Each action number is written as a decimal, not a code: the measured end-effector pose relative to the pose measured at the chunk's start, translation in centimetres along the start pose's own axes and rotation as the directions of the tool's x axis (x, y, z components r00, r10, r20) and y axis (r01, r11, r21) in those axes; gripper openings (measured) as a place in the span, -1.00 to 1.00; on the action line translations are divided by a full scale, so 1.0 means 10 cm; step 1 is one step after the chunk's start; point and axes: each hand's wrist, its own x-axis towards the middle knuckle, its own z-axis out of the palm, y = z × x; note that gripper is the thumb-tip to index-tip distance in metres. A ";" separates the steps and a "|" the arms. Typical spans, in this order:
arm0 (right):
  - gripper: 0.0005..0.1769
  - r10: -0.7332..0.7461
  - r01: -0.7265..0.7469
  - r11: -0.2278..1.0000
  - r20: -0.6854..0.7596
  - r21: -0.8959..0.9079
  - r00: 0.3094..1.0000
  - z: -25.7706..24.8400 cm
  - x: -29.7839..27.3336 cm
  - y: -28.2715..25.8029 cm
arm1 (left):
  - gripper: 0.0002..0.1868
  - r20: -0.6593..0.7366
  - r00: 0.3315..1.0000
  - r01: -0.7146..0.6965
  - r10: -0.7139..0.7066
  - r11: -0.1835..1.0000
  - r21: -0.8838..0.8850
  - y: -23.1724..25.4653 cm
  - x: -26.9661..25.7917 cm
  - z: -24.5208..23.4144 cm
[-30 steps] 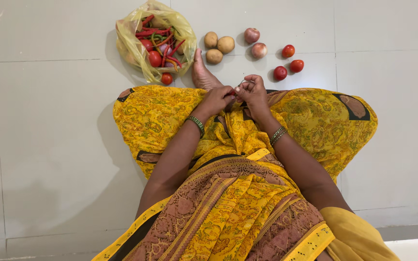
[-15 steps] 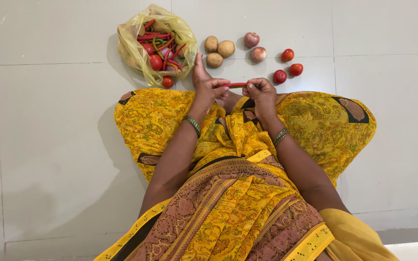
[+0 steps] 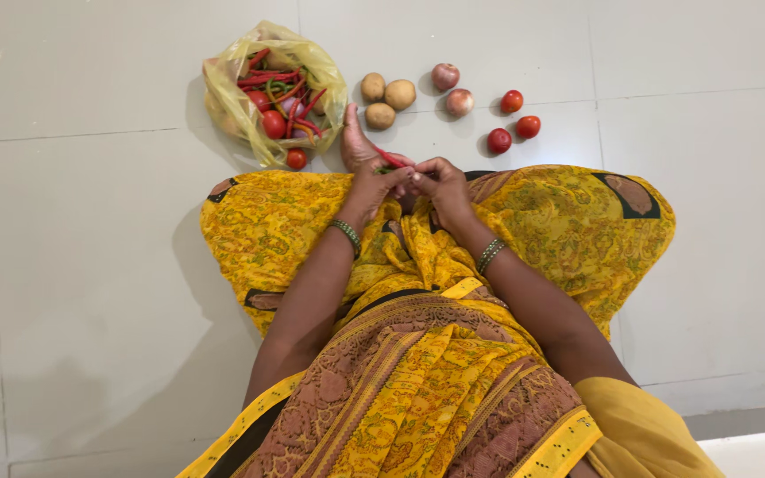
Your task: The person picks red and green chilies from a plastic bag, breaks off the stems by hand, and places the chilies on the floor next to potatoes, onions, and tomatoes.
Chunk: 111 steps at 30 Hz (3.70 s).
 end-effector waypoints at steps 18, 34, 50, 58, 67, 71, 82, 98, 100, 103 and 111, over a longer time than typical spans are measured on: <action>0.60 0.079 -0.315 -0.128 -0.326 -0.940 0.942 -1.08 0.78 -1.14 | -0.56 -0.162 0.986 0.033 -0.024 0.998 0.049 0.39 -0.15 0.15; 0.18 -0.027 -0.179 -0.017 -0.178 -0.984 0.984 -1.22 1.17 -0.98 | -0.76 -0.136 0.989 0.063 -0.053 0.996 0.067 0.27 -0.05 0.07; 0.33 -0.061 -0.226 -0.054 -0.223 -0.973 0.973 -1.04 1.04 -1.17 | -0.68 -0.107 0.991 0.083 -0.076 0.995 0.057 0.22 0.04 0.06; -0.60 -0.105 0.250 0.771 0.270 -0.585 0.957 -0.32 0.28 -0.49 | 0.28 -0.167 0.985 0.041 -0.034 0.999 0.036 0.53 -0.14 0.26; -0.82 0.064 0.018 0.832 0.128 -0.555 0.990 -0.08 0.02 -0.42 | -0.75 0.030 0.999 0.013 -0.014 1.000 0.027 0.05 0.07 -0.01; -0.83 0.099 -0.049 0.815 0.056 -0.577 0.994 -0.03 -0.03 -0.48 | -0.77 0.038 0.998 -0.049 0.052 0.996 -0.067 -0.04 0.10 -0.07; -0.81 -0.246 0.336 0.389 0.254 -0.858 0.935 0.03 -0.08 -0.39 | -0.83 -0.021 0.994 -0.100 0.104 0.987 0.124 0.05 0.00 0.01; -0.77 -0.029 0.149 0.593 0.164 -0.791 0.986 0.18 -0.16 -0.62 | -0.74 -0.063 0.997 -0.022 0.038 0.970 0.244 0.09 -0.09 0.11; -0.76 0.126 -0.043 0.600 0.042 -0.799 0.991 0.25 -0.22 -0.71 | -0.77 -0.093 0.994 -0.036 0.057 0.977 0.209 0.09 -0.04 0.07; -0.77 0.032 0.046 0.572 0.078 -0.819 0.996 0.20 -0.16 -0.64 | -0.75 -0.160 0.971 -0.166 0.178 0.982 0.086 0.19 -0.03 0.02; -0.74 0.015 0.026 0.645 0.047 -0.764 0.999 -0.02 -0.04 -0.35 | -0.73 -0.227 0.964 -0.152 0.137 0.987 -0.052 0.37 -0.08 0.04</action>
